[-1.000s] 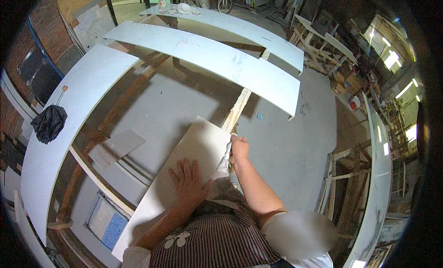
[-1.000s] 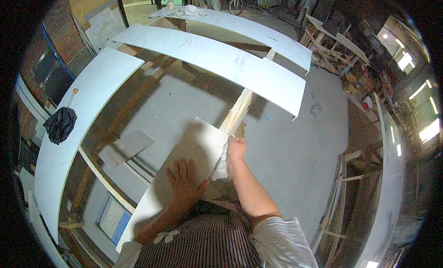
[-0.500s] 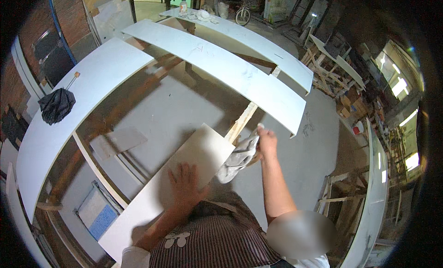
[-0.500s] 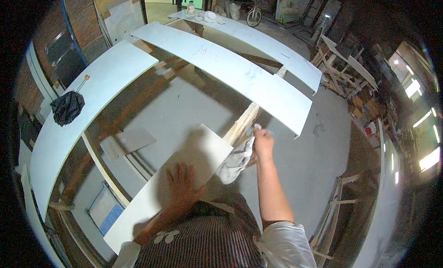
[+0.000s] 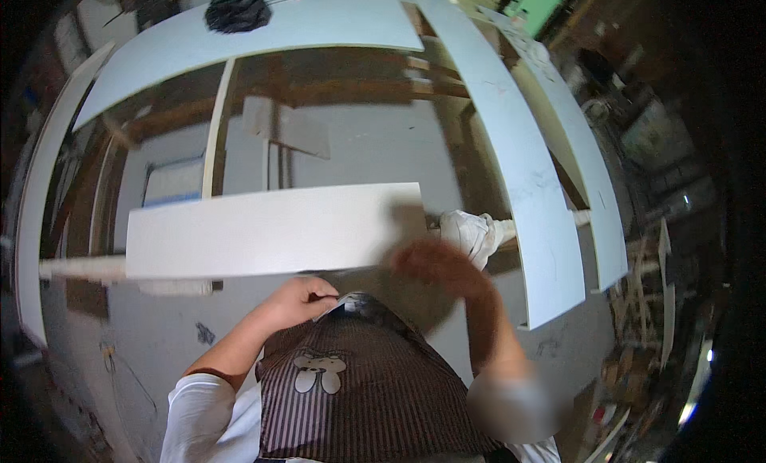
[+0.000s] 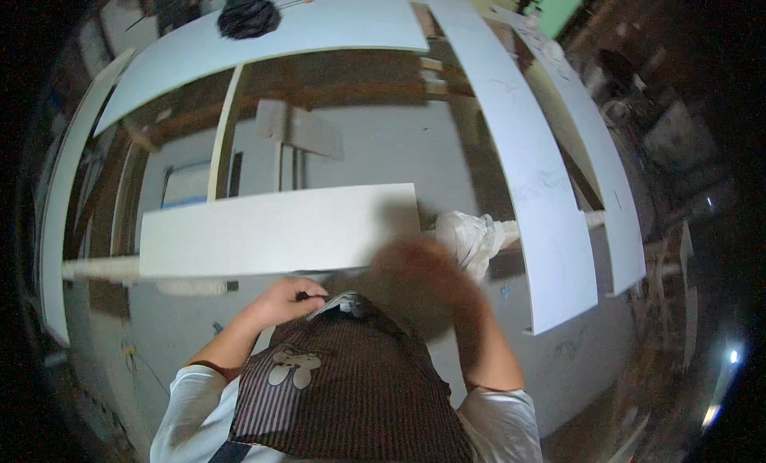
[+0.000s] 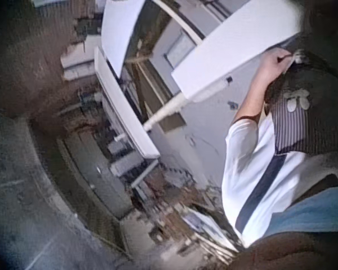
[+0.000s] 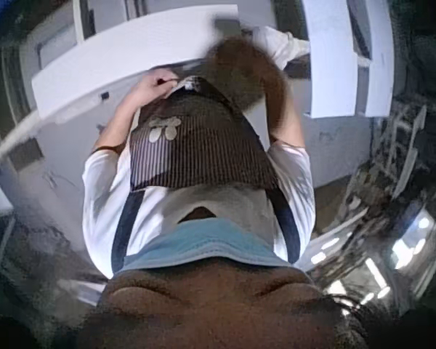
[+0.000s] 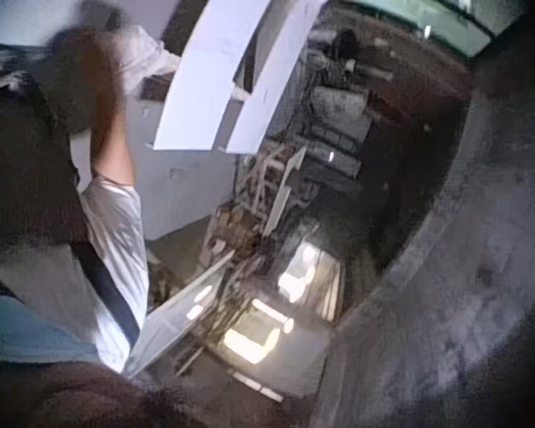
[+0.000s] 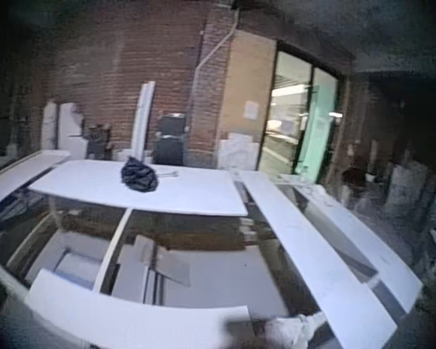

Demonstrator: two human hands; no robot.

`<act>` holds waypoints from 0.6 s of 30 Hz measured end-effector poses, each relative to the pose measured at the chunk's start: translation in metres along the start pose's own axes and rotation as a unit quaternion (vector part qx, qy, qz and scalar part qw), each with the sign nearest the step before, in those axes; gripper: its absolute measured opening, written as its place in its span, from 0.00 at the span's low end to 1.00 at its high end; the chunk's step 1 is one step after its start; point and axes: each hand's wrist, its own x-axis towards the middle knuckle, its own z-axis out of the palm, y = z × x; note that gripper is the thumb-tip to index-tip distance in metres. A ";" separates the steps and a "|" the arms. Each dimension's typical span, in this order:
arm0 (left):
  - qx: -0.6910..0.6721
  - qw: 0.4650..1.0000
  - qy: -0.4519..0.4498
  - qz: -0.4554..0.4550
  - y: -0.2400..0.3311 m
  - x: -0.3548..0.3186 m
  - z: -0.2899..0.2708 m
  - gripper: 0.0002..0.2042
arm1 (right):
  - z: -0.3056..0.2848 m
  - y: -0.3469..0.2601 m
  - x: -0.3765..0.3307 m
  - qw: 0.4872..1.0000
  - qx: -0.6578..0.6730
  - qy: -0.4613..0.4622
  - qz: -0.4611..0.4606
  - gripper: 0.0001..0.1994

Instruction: The person wipes a white wooden board with a cloth, then sands it with a sanding block. They move to a workbench, retrieve a caulking gun, and apply a white paste onto a small board using a yellow spatula.

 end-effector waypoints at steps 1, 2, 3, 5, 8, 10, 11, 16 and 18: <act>0.084 0.996 0.011 -0.031 -0.003 -0.002 0.023 0.17 | 0.019 -0.015 -0.012 0.978 -0.166 -0.107 0.060 0.19; 0.162 0.984 0.016 -0.076 0.008 -0.007 0.040 0.22 | 0.038 -0.020 -0.015 0.914 -0.319 -0.230 0.100 0.20; 0.216 0.972 0.075 -0.058 -0.006 -0.016 0.065 0.20 | 0.045 -0.001 -0.023 0.901 -0.300 -0.287 0.125 0.22; 0.249 0.956 0.136 -0.078 -0.034 -0.015 0.115 0.16 | 0.043 0.029 -0.053 0.885 -0.266 -0.356 0.140 0.24; 0.123 0.960 0.194 -0.161 -0.046 -0.015 0.162 0.10 | 0.036 0.041 -0.085 0.868 -0.246 -0.408 0.140 0.26; -0.027 0.952 0.265 -0.149 -0.050 -0.029 0.185 0.06 | 0.045 0.031 -0.102 0.842 -0.273 -0.424 0.193 0.28; -0.087 0.942 0.299 -0.122 -0.057 -0.034 0.198 0.02 | 0.046 0.043 -0.108 0.847 -0.239 -0.415 0.229 0.28; -0.075 0.915 0.373 -0.135 0.004 -0.047 0.212 0.03 | 0.044 0.073 -0.123 0.853 -0.248 -0.391 0.242 0.31; -0.113 0.899 0.401 -0.134 0.004 -0.056 0.219 0.06 | 0.045 0.063 -0.124 0.842 -0.326 -0.390 0.180 0.28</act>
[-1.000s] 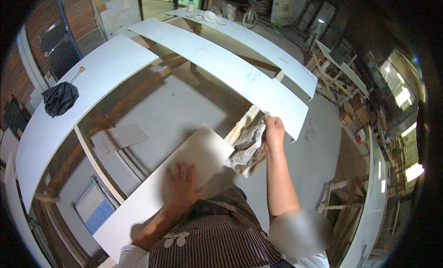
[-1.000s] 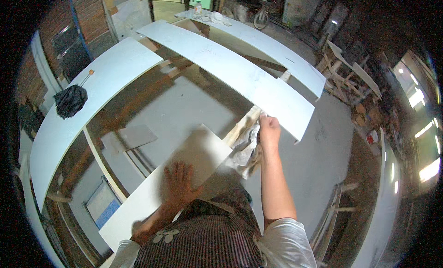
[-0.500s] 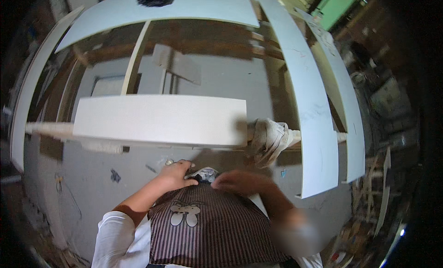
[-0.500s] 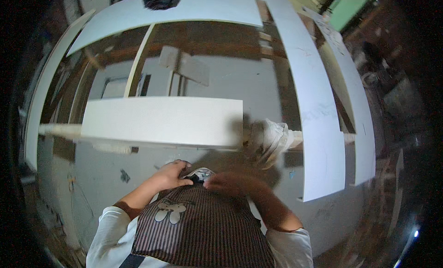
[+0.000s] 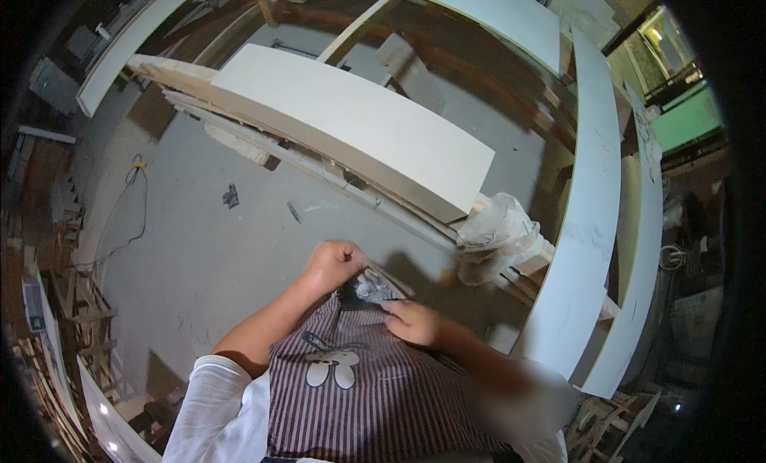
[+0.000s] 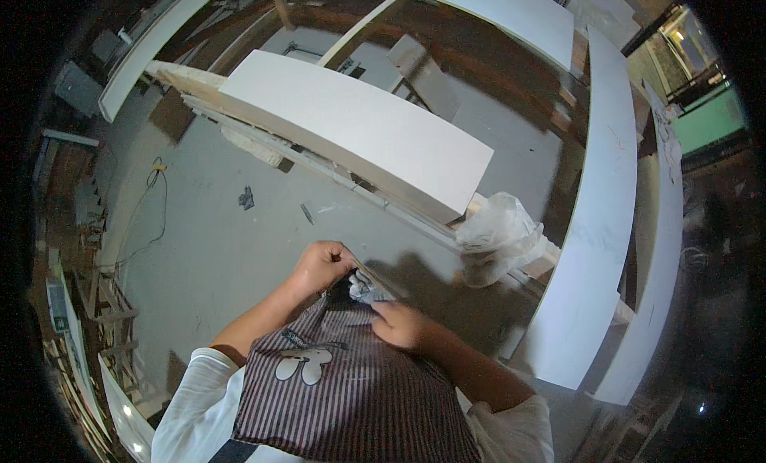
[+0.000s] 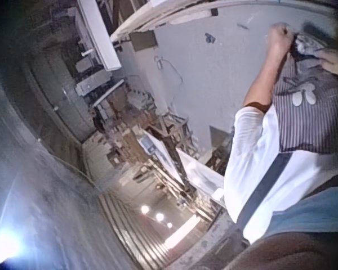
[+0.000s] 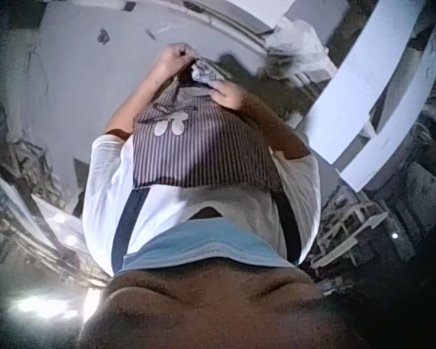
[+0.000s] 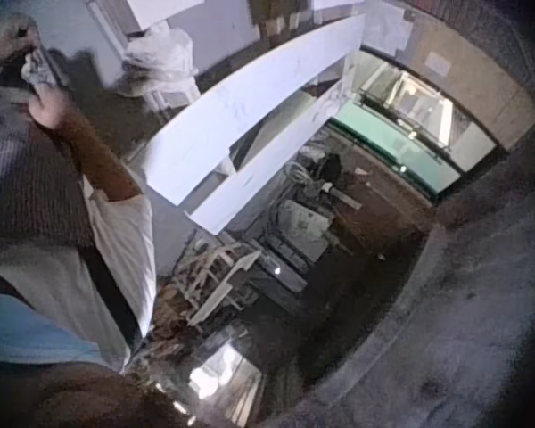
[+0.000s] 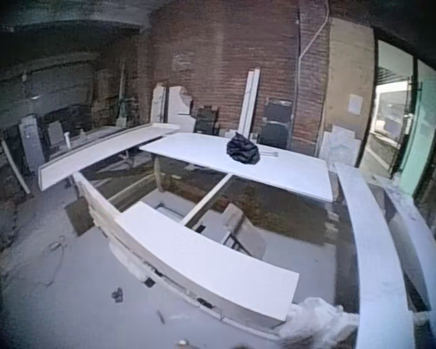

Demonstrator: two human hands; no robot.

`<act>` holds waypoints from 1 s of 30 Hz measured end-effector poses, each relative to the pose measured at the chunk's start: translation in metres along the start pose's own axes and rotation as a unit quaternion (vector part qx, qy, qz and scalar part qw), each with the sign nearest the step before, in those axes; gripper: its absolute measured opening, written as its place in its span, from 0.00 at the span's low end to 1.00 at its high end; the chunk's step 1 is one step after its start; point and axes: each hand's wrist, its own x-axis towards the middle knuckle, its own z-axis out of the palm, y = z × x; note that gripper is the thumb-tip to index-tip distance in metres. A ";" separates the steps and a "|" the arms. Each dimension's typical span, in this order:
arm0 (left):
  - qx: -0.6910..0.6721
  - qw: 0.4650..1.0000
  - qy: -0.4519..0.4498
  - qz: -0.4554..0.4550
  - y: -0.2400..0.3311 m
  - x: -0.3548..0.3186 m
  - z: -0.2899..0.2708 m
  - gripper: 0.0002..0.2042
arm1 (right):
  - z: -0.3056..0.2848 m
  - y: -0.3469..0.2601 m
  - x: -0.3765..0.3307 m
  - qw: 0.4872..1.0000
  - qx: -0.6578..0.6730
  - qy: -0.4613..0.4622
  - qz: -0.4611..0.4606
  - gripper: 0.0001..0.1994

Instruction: The person wipes a white wooden board with a cloth, then sands it with a sanding block. They move to a workbench, retrieve a caulking gun, and apply a white paste onto a small board using a yellow spatula.

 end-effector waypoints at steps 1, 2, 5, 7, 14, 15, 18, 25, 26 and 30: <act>-0.001 1.000 0.009 -0.001 0.001 -0.002 0.001 0.06 | -0.008 -0.003 -0.008 0.999 0.000 0.012 -0.030 0.28; -0.002 1.000 0.017 -0.002 0.002 -0.003 0.000 0.06 | -0.013 -0.007 -0.014 0.998 0.001 0.024 -0.059 0.28; -0.038 0.999 0.031 -0.001 0.017 -0.010 0.002 0.06 | 0.000 -0.022 -0.003 0.957 -0.113 0.160 -0.212 0.29; -0.038 0.998 0.037 0.015 0.029 -0.015 0.003 0.05 | 0.023 -0.031 0.006 0.917 -0.262 0.236 -0.186 0.32; -0.042 0.996 0.070 0.021 0.030 -0.020 0.000 0.05 | 0.007 -0.017 -0.001 0.806 -0.401 0.142 -0.411 0.13; -0.050 0.996 0.068 0.017 0.031 -0.020 -0.001 0.05 | 0.007 -0.017 -0.001 0.802 -0.397 0.149 -0.420 0.11; -0.047 0.996 0.067 0.020 0.026 -0.018 -0.001 0.05 | 0.007 -0.020 0.001 0.818 -0.351 0.170 -0.423 0.08; -0.016 0.998 0.065 0.010 0.018 -0.017 -0.005 0.05 | 0.001 -0.032 -0.019 0.903 -0.250 0.082 -0.339 0.09; -0.010 0.998 0.060 0.016 0.019 -0.017 -0.005 0.05 | 0.003 -0.025 -0.019 0.887 -0.294 0.070 -0.349 0.09; -0.014 0.998 0.055 0.025 0.022 -0.018 -0.004 0.04 | 0.002 -0.016 -0.015 0.880 -0.295 0.092 -0.361 0.10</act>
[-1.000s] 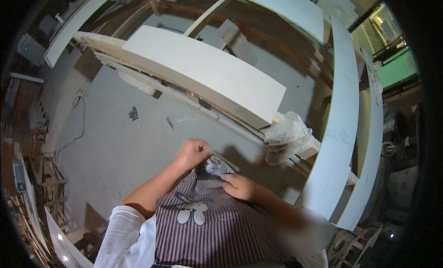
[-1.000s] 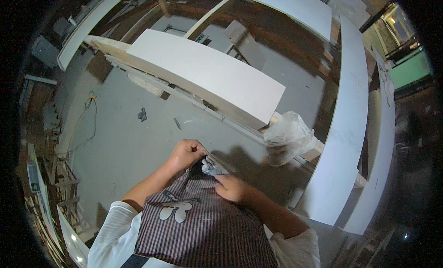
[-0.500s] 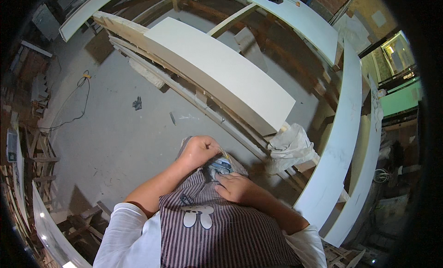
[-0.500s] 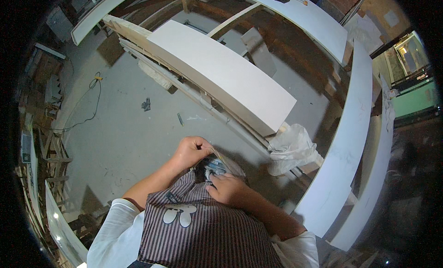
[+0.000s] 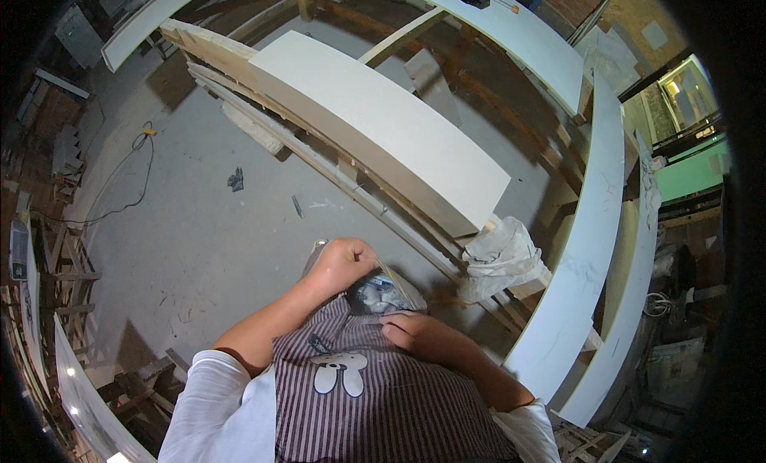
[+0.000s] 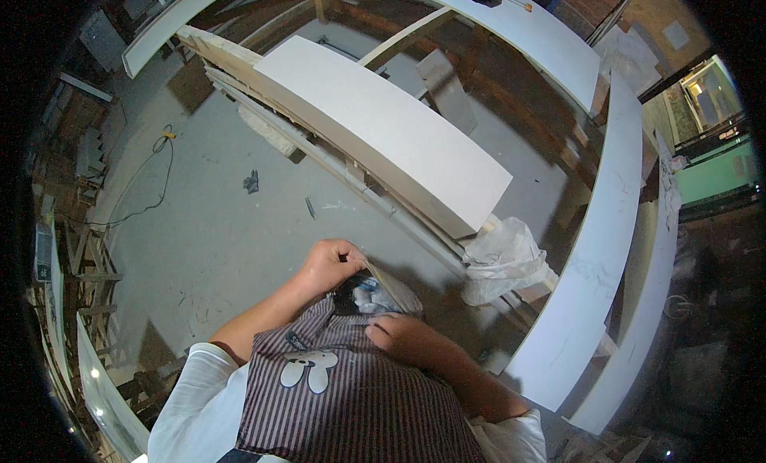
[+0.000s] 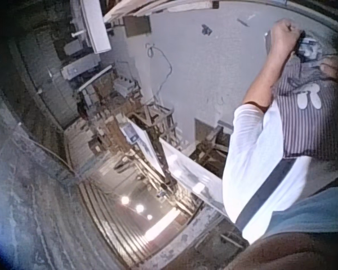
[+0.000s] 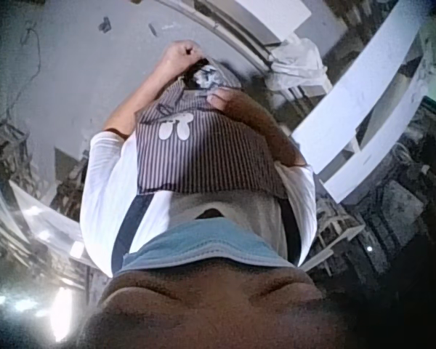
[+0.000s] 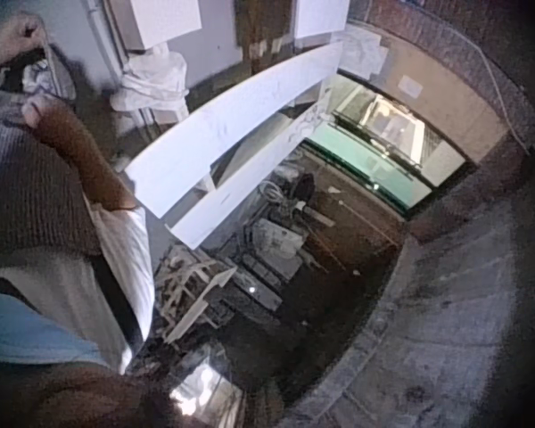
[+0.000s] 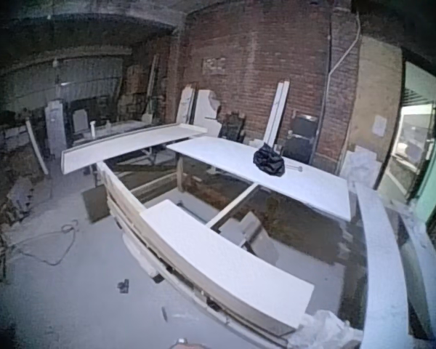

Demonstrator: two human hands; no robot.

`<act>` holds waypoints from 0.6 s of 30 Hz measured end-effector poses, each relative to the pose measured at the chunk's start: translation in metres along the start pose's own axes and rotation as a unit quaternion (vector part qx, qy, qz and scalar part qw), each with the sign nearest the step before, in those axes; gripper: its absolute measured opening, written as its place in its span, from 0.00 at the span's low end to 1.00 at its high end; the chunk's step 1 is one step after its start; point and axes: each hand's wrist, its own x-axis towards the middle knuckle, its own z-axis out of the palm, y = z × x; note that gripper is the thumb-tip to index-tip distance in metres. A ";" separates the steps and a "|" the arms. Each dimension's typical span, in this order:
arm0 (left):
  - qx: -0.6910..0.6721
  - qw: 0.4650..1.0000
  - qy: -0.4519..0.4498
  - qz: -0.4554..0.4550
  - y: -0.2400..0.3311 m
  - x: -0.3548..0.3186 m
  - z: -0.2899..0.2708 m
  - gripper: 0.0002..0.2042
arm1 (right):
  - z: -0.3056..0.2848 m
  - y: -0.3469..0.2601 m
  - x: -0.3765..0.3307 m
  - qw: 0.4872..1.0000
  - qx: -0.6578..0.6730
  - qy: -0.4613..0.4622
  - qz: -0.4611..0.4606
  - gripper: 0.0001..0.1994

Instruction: The person wipes a white wooden board with a cloth, then sands it with a sanding block. They move to a workbench, retrieve a caulking gun, and apply a white paste onto a small board using a yellow spatula.

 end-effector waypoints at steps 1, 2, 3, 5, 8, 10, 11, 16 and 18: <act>-0.010 1.000 -0.004 0.006 0.001 -0.001 0.000 0.04 | -0.004 -0.002 0.003 1.000 -0.013 0.007 -0.007 0.10; -0.019 1.000 -0.009 0.013 0.003 -0.002 -0.001 0.04 | -0.009 -0.006 0.008 0.999 -0.026 0.014 -0.015 0.10; -0.029 0.999 -0.010 0.018 0.002 -0.002 -0.002 0.04 | -0.018 -0.011 0.018 0.998 0.018 0.060 0.025 0.09; -0.023 1.000 -0.010 0.015 0.001 -0.002 -0.002 0.04 | -0.030 -0.026 0.040 0.977 0.108 0.150 0.105 0.08; -0.017 0.999 -0.004 0.047 0.008 -0.003 0.002 0.04 | 0.004 -0.003 0.055 0.981 0.050 0.092 0.164 0.07; -0.007 0.998 0.002 0.066 0.014 -0.003 0.004 0.04 | 0.026 0.018 0.044 0.969 0.028 -0.032 0.245 0.07; 0.004 0.998 0.004 0.069 0.016 -0.003 0.005 0.04 | 0.035 0.027 0.038 0.955 0.017 -0.095 0.281 0.07; 0.043 0.996 0.013 0.072 0.009 -0.006 0.009 0.05 | 0.028 0.029 0.049 0.959 -0.015 -0.070 0.276 0.09; 0.043 0.997 0.011 0.065 0.008 -0.004 0.010 0.05 | 0.034 0.032 0.054 0.953 -0.041 -0.082 0.287 0.09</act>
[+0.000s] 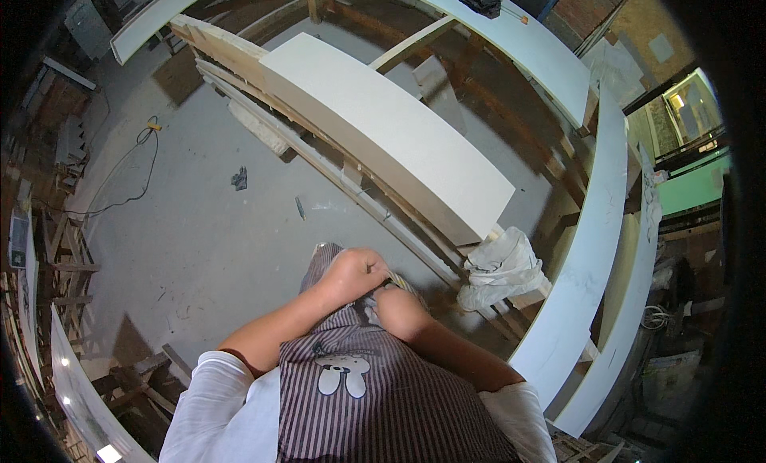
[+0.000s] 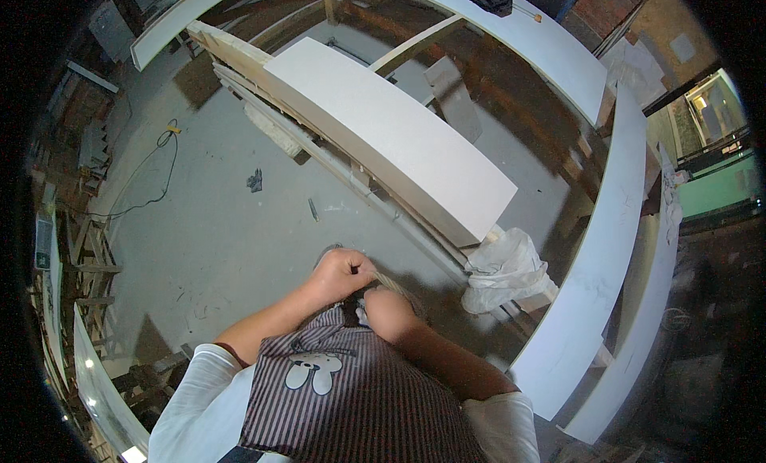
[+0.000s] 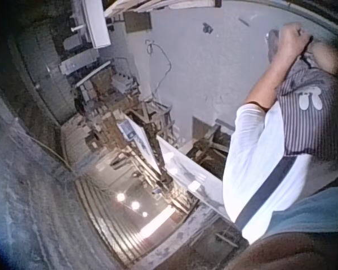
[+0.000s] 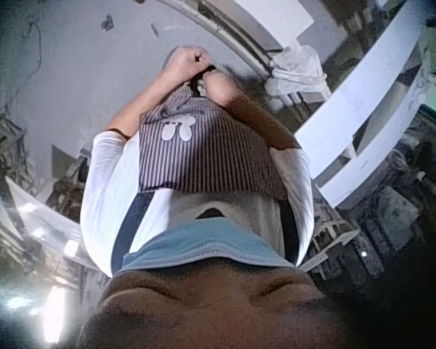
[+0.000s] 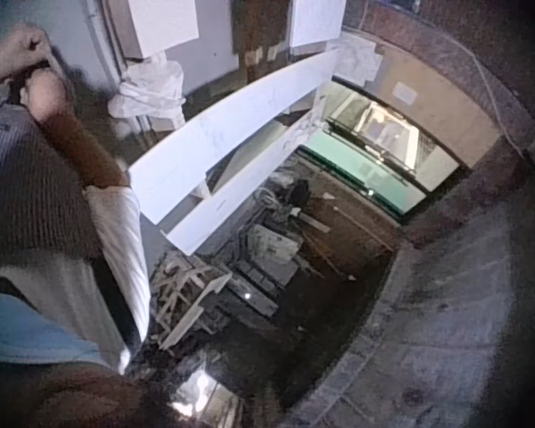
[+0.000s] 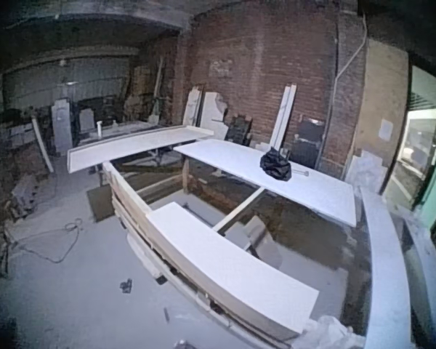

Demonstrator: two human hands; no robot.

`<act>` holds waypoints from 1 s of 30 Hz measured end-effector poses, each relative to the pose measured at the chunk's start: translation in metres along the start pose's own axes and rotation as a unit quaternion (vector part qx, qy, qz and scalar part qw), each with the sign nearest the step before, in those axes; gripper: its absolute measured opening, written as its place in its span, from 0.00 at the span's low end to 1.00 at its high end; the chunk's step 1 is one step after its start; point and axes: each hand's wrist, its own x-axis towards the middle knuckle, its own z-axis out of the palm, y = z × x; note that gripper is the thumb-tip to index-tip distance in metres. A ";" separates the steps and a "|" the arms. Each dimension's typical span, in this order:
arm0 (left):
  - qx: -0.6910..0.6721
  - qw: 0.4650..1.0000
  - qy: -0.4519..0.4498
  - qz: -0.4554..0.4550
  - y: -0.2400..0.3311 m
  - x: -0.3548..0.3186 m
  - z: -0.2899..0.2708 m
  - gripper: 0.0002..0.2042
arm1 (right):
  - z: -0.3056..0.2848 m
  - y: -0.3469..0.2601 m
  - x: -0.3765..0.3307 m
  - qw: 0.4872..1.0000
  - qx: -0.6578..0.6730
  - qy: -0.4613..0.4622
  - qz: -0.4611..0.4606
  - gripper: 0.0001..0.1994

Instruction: The person wipes a white wooden board with a cloth, then sands it with a sanding block. They move to a workbench, retrieve a caulking gun, and apply a white paste onto a small board using a yellow spatula.

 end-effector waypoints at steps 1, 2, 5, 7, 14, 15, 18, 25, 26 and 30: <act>0.001 1.000 -0.001 -0.003 -0.001 0.001 0.001 0.06 | 0.004 0.001 0.004 1.000 -0.010 -0.028 0.011 0.08; -0.002 1.000 -0.001 -0.014 -0.005 0.000 0.004 0.06 | 0.008 0.003 0.007 0.998 -0.020 -0.055 0.022 0.08; 0.000 1.000 0.004 -0.030 -0.009 0.002 0.004 0.05 | -0.002 0.000 0.006 0.998 -0.054 -0.020 -0.023 0.08; 0.025 0.998 -0.022 -0.055 -0.018 0.006 0.004 0.05 | -0.025 -0.010 -0.005 0.993 -0.071 0.015 -0.098 0.07; -0.399 0.886 -0.143 -0.189 -0.048 0.023 -0.025 0.14 | -0.075 0.003 -0.016 0.965 0.065 0.213 -0.136 0.04; -0.483 0.847 -0.128 -0.181 -0.031 0.022 -0.028 0.23 | -0.079 0.002 -0.013 0.947 0.198 0.245 -0.073 0.07; -0.645 0.718 -0.137 -0.222 0.002 0.020 -0.030 0.30 | -0.104 -0.010 -0.003 0.877 0.443 0.177 0.057 0.09; -0.780 0.563 -0.241 -0.133 0.011 0.021 -0.040 0.39 | -0.102 0.037 0.039 0.928 0.284 0.239 -0.017 0.09; -0.767 0.589 -0.221 -0.131 0.010 0.024 -0.044 0.39 | -0.108 0.044 0.045 0.934 0.252 0.254 -0.013 0.09; -0.584 0.811 -0.010 -0.025 -0.028 0.065 -0.055 0.30 | -0.156 0.079 0.082 0.931 0.035 0.364 0.005 0.16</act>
